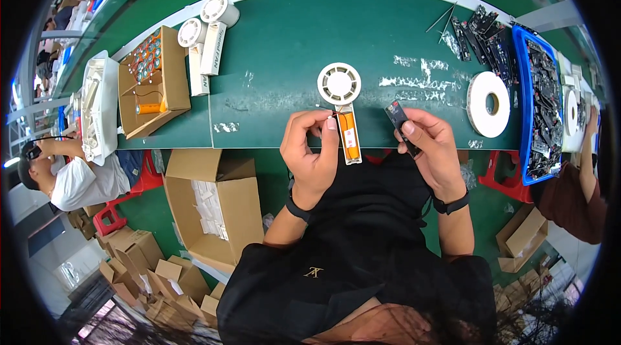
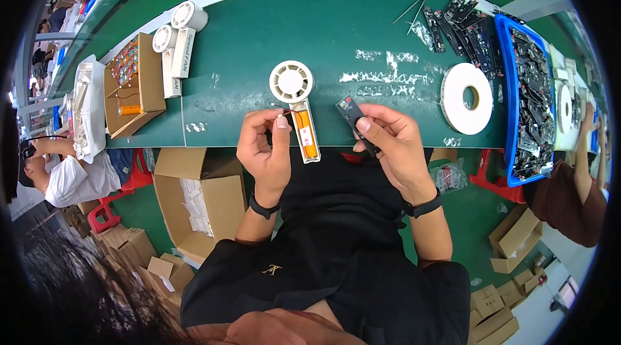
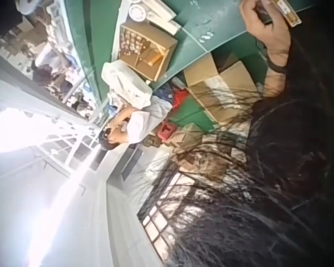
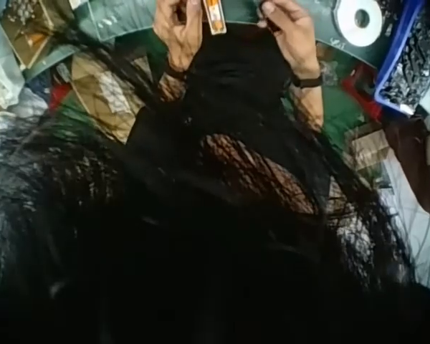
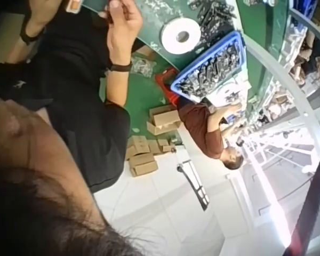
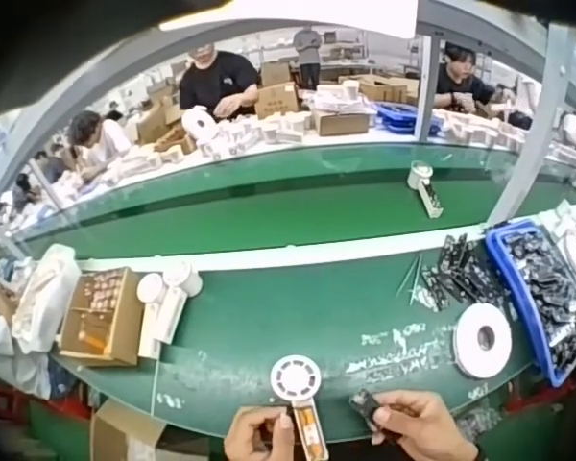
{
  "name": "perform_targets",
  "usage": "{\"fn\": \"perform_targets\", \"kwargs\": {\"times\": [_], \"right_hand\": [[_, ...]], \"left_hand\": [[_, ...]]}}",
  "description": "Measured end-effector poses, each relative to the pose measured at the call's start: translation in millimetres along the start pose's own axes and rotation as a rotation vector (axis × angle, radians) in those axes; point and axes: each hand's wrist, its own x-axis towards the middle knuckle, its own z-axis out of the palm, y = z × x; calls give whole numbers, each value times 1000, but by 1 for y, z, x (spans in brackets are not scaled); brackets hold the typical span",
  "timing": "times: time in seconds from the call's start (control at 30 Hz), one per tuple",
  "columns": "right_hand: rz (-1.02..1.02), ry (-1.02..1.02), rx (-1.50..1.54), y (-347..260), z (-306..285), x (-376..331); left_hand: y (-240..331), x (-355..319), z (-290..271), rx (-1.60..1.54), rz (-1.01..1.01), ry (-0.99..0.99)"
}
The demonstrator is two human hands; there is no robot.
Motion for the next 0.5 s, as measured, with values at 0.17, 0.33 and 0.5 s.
{"fn": "perform_targets", "kwargs": {"times": [0.17,0.33,0.5], "right_hand": [[57,-20,-43,-10,18,0],[72,-159,-105,-2,12,9],[-49,-154,-188,-3,27,11]], "left_hand": [[9,6,5,53,70,2],[25,12,10,227,156,-76],[26,12,15,174,110,-164]]}}
